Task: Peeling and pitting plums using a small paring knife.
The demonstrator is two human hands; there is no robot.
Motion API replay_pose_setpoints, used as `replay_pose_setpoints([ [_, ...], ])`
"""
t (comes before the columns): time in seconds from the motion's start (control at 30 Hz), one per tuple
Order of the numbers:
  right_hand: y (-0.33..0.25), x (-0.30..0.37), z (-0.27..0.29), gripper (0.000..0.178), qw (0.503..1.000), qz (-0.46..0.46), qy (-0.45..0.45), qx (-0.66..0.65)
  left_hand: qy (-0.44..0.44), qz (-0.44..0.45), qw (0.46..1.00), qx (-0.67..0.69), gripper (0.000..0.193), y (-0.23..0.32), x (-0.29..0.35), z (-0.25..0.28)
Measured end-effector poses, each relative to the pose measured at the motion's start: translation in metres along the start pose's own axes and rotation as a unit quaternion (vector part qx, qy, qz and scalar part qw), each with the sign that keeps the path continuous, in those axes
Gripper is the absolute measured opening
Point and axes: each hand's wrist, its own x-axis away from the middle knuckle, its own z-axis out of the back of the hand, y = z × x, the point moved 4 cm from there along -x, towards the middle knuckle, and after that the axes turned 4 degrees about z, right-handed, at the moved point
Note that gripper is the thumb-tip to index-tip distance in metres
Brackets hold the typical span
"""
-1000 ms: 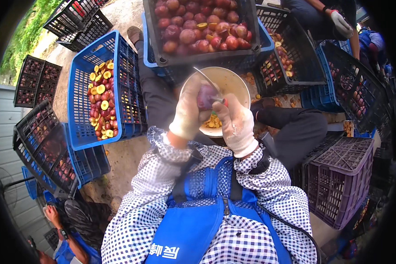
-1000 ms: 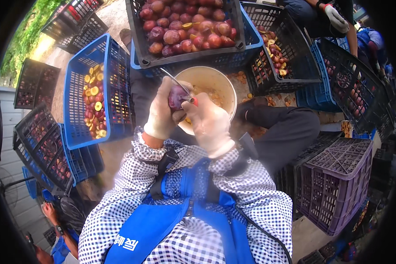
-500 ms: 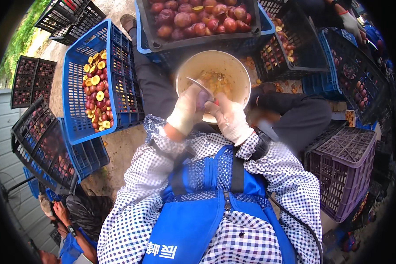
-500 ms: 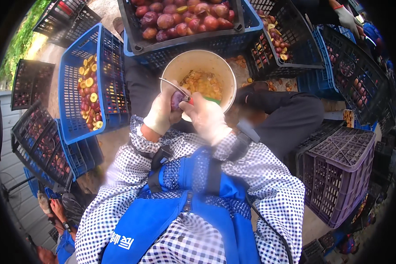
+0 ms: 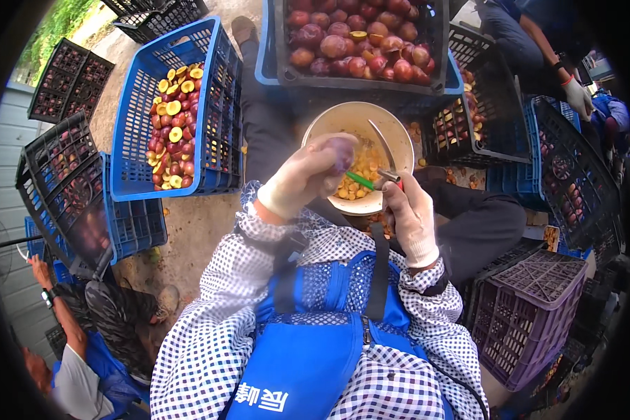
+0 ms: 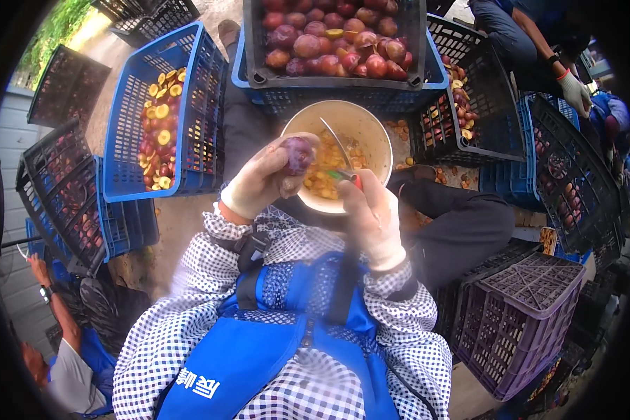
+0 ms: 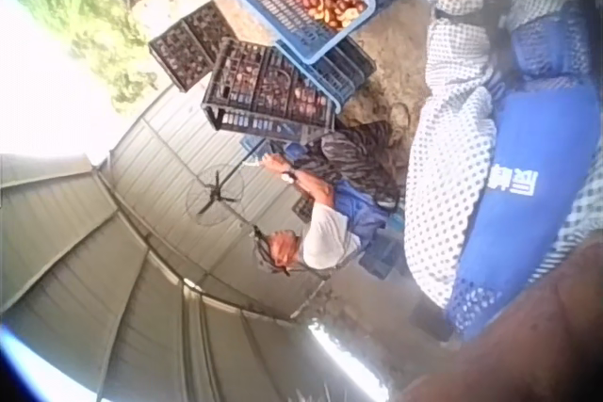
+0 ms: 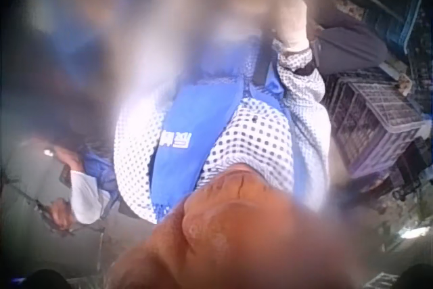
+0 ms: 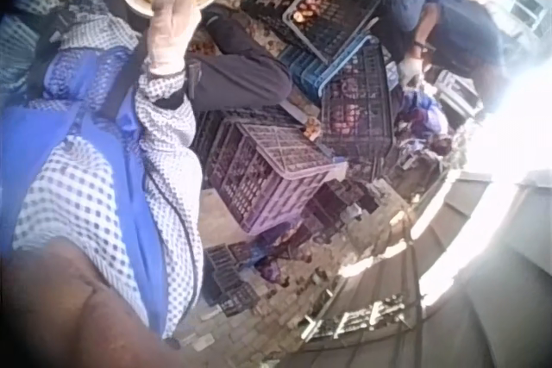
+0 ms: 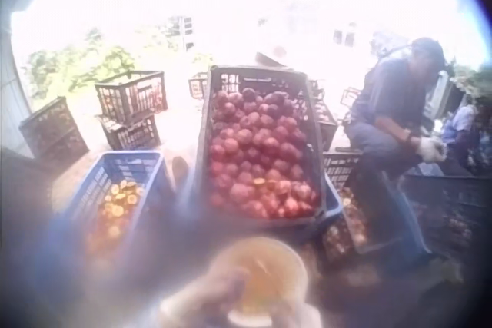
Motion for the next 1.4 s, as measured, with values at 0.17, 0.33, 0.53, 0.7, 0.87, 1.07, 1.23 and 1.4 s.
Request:
replay_pose_setpoints([
  [0.17,-0.010,-0.002,-0.017,0.019,0.989,0.096,-0.022,0.111,-0.046,-0.043,0.997,-0.051,0.069,0.013,0.013,-0.006],
  [0.33,-0.012,0.000,-0.029,0.021,0.984,0.091,-0.014,0.155,-0.031,-0.034,0.999,-0.015,0.066,0.006,0.015,-0.007],
  [0.53,-0.007,0.006,-0.036,0.018,0.964,0.113,0.028,0.237,-0.002,-0.019,0.998,-0.054,0.059,0.006,0.017,-0.007],
  [0.7,0.010,-0.009,-0.031,0.014,0.957,0.160,-0.080,0.228,0.057,0.045,0.959,-0.274,0.056,0.019,0.017,-0.013],
  [0.87,0.016,-0.013,-0.048,0.019,0.982,0.112,-0.109,0.105,0.106,-0.135,0.978,-0.118,0.050,-0.011,0.002,-0.008],
  [1.07,0.018,-0.023,-0.048,0.029,0.965,0.229,-0.124,0.035,0.145,-0.167,0.845,-0.486,0.039,0.029,0.007,-0.018],
  [1.23,0.031,-0.022,-0.057,0.018,0.972,0.016,-0.089,-0.219,0.094,-0.123,0.986,-0.069,0.046,0.006,-0.008,-0.028],
  [1.4,0.032,-0.023,-0.047,0.024,0.976,0.052,-0.153,-0.146,0.146,-0.136,0.855,-0.478,0.048,0.032,0.002,-0.029],
])
